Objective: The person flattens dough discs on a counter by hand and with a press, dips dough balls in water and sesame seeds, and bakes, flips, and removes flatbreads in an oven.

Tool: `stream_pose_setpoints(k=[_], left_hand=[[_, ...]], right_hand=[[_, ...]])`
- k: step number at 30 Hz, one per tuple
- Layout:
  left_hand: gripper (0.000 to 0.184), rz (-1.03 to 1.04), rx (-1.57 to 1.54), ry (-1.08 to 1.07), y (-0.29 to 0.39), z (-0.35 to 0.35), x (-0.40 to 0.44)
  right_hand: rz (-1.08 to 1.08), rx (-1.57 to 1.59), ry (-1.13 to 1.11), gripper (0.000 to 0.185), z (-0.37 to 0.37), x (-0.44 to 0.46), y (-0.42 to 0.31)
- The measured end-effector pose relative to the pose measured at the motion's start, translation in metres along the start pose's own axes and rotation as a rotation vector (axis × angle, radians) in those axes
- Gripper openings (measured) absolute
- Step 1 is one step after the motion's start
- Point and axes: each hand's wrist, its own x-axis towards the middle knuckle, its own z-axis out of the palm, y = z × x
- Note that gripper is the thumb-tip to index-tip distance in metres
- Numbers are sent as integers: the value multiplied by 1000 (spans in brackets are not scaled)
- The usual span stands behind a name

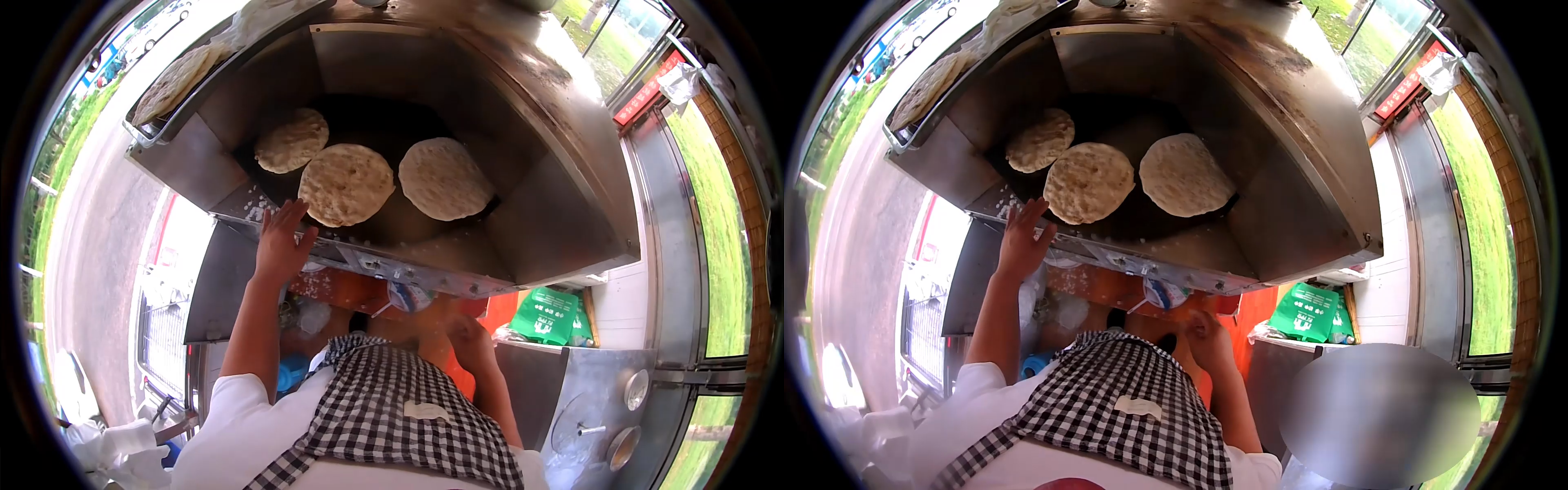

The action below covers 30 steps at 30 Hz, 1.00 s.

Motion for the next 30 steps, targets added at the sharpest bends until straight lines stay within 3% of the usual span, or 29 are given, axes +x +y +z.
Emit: stream_pose_setpoints(k=[10, 18, 25, 30], left_hand=[[53, 5, -72, -29, 46, 13, -63], [56, 83, -151, -99, 60, 19, -78], [56, 246, -211, -121, 45, 22, -87], [53, 153, -313, -239, 15, 5, -124]], right_hand=[[12, -3, -40, 31, -29, -27, 22], [-5, -92, 122, 35, -32, -58, 42], [92, -99, 219, 37, -7, -99, 19], [128, -183, 215, 38, 31, -119, 29]])
